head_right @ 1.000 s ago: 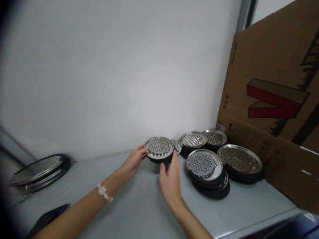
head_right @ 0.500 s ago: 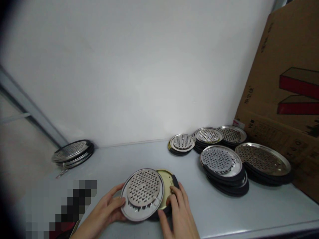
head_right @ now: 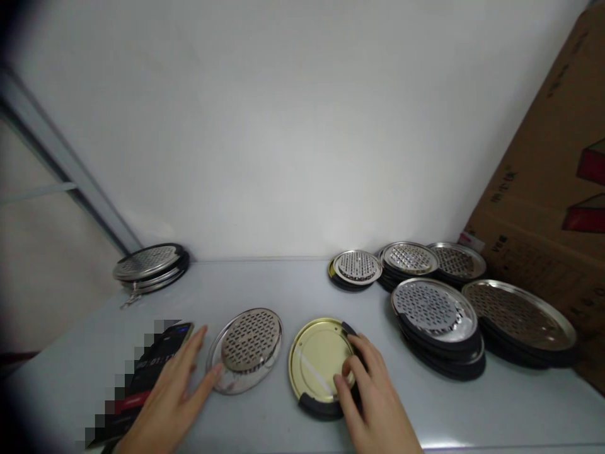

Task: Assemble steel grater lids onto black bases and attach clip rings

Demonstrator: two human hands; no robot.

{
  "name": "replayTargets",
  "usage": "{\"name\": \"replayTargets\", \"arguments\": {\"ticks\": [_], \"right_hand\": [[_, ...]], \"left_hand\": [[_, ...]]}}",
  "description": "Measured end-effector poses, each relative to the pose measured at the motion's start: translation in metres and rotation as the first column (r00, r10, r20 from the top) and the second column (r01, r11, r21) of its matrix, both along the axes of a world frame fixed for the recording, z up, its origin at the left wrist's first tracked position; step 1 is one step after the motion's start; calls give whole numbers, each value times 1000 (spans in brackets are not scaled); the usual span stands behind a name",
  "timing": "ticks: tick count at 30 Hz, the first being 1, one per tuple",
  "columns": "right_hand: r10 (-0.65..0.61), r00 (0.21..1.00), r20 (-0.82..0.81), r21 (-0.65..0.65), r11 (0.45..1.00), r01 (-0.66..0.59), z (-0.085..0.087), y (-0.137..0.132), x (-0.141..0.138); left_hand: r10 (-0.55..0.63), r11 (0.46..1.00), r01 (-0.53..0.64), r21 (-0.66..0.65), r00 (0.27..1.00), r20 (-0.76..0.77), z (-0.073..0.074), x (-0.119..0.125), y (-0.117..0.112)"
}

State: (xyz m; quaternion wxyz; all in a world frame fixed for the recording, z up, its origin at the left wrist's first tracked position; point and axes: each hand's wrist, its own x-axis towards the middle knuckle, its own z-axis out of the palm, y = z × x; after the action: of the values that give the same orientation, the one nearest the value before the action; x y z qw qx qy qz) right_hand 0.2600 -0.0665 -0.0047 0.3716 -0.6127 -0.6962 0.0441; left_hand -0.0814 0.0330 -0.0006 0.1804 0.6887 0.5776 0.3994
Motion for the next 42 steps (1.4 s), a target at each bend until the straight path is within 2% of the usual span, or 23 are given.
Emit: {"name": "replayTargets", "arguments": {"ticks": [2, 3, 5, 6, 8, 9, 13, 16, 21, 24, 26, 28, 30, 32, 34, 36, 39, 42], "right_hand": [[29, 999, 12, 50, 998, -30, -6, -4, -5], [41, 999, 13, 60, 997, -42, -10, -6, -7], [59, 998, 7, 37, 998, -59, -14, -9, -5], [66, 998, 3, 14, 998, -66, -15, -10, -2], [69, 998, 5, -43, 997, -69, -15, -12, 6], [70, 997, 13, -71, 995, -69, -14, -13, 12], [68, 996, 64, -148, 987, -58, -14, -17, 34], [5, 996, 87, -116, 993, 6, -18, -13, 49], [-125, 985, 123, -21, 992, 128, -17, 20, 65], [-232, 952, 198, 108, 971, 214, -3, 31, 58], [-255, 943, 215, 221, 953, 207, 5, 27, 42], [-145, 966, 214, 277, 957, 83, 4, 16, 19], [23, 961, 277, 296, 949, -108, -6, 5, -3], [143, 908, 394, 351, 890, -293, -23, -1, -20], [245, 853, 460, 313, 855, -414, -37, -2, -30], [279, 858, 432, 227, 887, -402, -42, -1, -36], [279, 907, 316, 73, 946, -316, -35, 1, -40], [318, 917, 239, 23, 943, -333, -26, 1, -41]], "left_hand": [[-93, 962, 153, 227, 962, -255, 1, 17, -12], [-163, 926, 268, 264, 918, -361, 3, 27, -20], [-318, 834, 497, 241, 788, -527, 9, 49, -36], [-378, 795, 577, 187, 712, -592, 12, 59, -43], [-444, 741, 661, 122, 618, -649, 16, 75, -52], [-459, 730, 676, 105, 597, -658, 17, 79, -54], [-454, 737, 663, 131, 629, -631, 10, 72, -51], [-471, 740, 653, 160, 673, -570, 3, 54, -46], [-514, 773, 627, 97, 709, -483, -7, 30, -36], [-556, 767, 641, 5, 670, -492, -12, 22, -28], [-592, 742, 670, -31, 632, -500, -12, 21, -22], [-574, 758, 652, -22, 651, -497, -6, 22, -17], [-485, 819, 573, 25, 716, -502, 4, 22, -8], [-353, 884, 461, 83, 771, -531, 14, 22, 6], [-236, 926, 359, 115, 791, -564, 21, 20, 22], [-210, 947, 312, 76, 780, -589, 24, 18, 38], [-267, 950, 311, -30, 758, -595, 27, 18, 52], [-296, 948, 308, -79, 766, -570, 34, 20, 57]]}}
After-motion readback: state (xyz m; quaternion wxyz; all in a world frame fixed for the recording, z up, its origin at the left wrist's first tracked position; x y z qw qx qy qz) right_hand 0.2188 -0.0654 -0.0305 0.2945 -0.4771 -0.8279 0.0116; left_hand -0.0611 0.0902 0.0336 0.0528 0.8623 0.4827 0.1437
